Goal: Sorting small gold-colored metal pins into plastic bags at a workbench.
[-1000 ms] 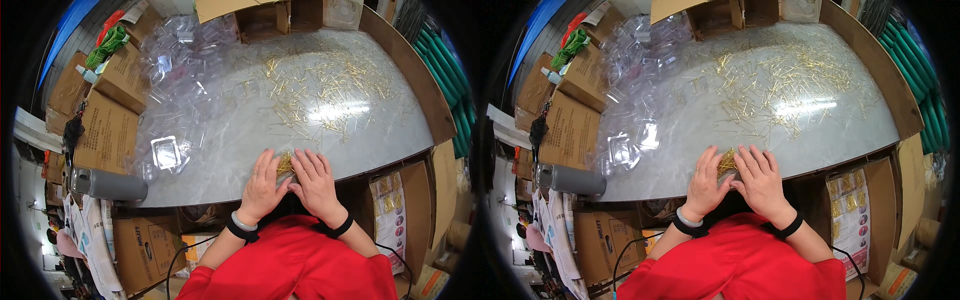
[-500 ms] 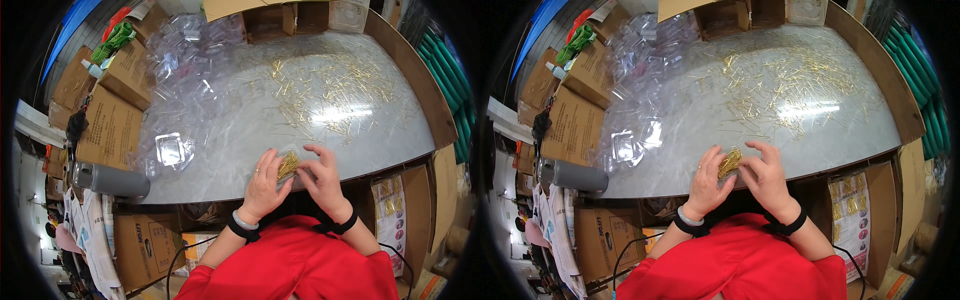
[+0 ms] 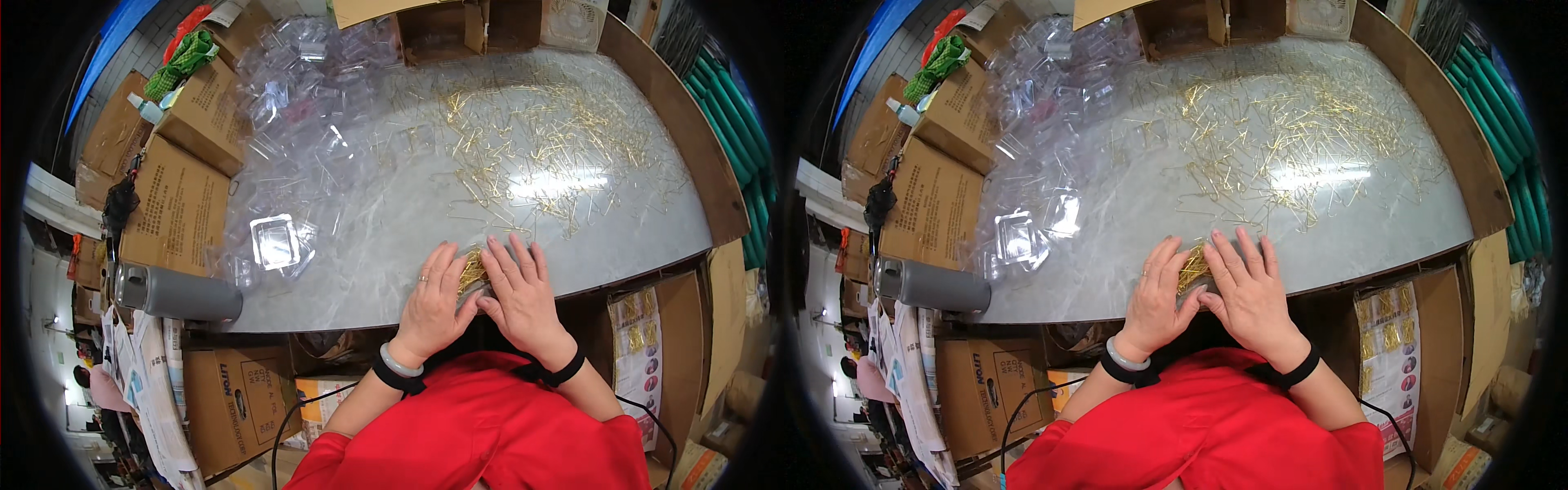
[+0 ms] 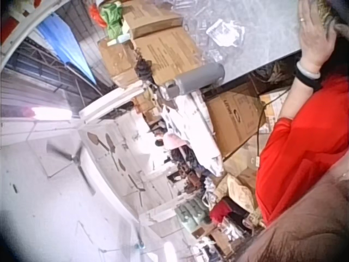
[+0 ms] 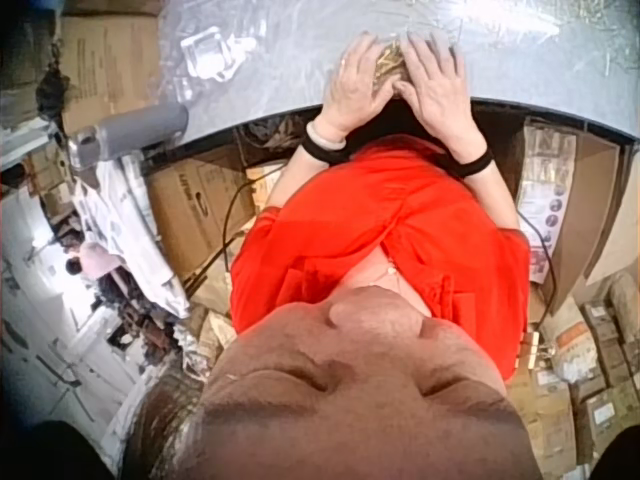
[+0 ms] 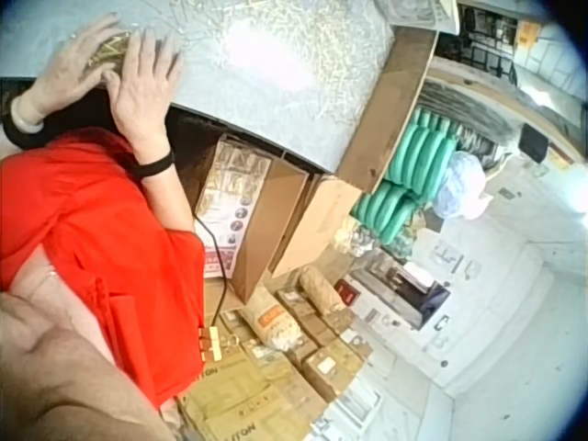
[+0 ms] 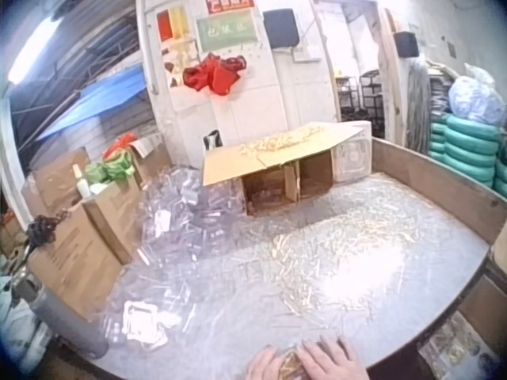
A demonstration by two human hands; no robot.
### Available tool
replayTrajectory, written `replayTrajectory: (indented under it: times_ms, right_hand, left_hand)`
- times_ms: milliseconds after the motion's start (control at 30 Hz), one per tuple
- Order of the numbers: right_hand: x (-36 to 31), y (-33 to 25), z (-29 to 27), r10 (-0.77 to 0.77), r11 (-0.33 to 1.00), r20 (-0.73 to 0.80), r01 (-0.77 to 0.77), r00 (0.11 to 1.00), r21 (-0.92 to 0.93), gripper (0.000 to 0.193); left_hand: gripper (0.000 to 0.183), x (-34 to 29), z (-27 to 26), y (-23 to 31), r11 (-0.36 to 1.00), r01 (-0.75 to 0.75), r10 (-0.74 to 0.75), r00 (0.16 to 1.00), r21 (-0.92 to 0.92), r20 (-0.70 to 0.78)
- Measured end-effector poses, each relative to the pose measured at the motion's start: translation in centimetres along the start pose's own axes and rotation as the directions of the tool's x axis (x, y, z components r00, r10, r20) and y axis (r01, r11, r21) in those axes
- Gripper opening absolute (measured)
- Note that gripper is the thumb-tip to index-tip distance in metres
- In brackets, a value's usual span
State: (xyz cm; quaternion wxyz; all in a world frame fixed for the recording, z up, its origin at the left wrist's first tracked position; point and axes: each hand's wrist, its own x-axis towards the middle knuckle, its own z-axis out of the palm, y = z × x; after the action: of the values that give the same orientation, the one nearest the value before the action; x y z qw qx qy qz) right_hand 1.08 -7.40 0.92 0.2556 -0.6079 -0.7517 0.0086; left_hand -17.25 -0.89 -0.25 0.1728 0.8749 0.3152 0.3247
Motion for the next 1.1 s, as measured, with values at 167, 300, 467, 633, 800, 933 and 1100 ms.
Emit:
replayTrajectory:
  times_ms: [167,300,467,633,800,933,1100]
  right_hand:
    - [-0.3,0.3,0.3,-0.012,0.991,-0.106,0.026,0.994,0.129,0.067]
    - [-0.2,-0.2,0.6,-0.07,0.992,-0.071,0.077,0.995,0.095,0.071]
    - [0.7,-1.0,0.9,-0.057,0.993,-0.046,0.061,0.997,0.097,0.076]
    - [1.3,-1.6,1.4,-0.022,0.999,-0.042,0.023,0.999,0.031,0.071]
    - [1.6,-2.9,1.6,0.059,0.997,-0.139,-0.051,0.989,0.057,0.065]
    - [1.6,-2.9,1.9,0.049,0.997,-0.202,-0.037,0.978,0.062,0.061]
    - [1.9,-1.9,1.2,0.088,0.993,-0.132,-0.098,0.987,-0.072,0.059]
  left_hand:
    - [0.058,0.3,-1.1,0.3,0.995,-0.005,0.006,1.0,-0.102,0.009]
    - [0.058,0.1,-1.0,-0.7,0.978,0.025,-0.029,0.999,-0.207,-0.016]
    - [0.06,-0.1,-0.7,-1.4,0.955,0.061,-0.065,0.998,-0.29,-0.005]
    - [0.064,-0.1,-1.8,-1.0,0.92,0.119,-0.107,0.993,-0.374,0.052]
    - [0.066,-0.9,-1.4,-2.1,0.669,0.19,-0.17,0.98,-0.719,0.101]
    - [0.065,-0.8,-1.6,-1.7,0.565,0.193,-0.265,0.963,-0.802,0.045]
    - [0.054,-1.3,-0.9,-2.2,0.774,0.115,-0.208,0.975,-0.623,-0.078]
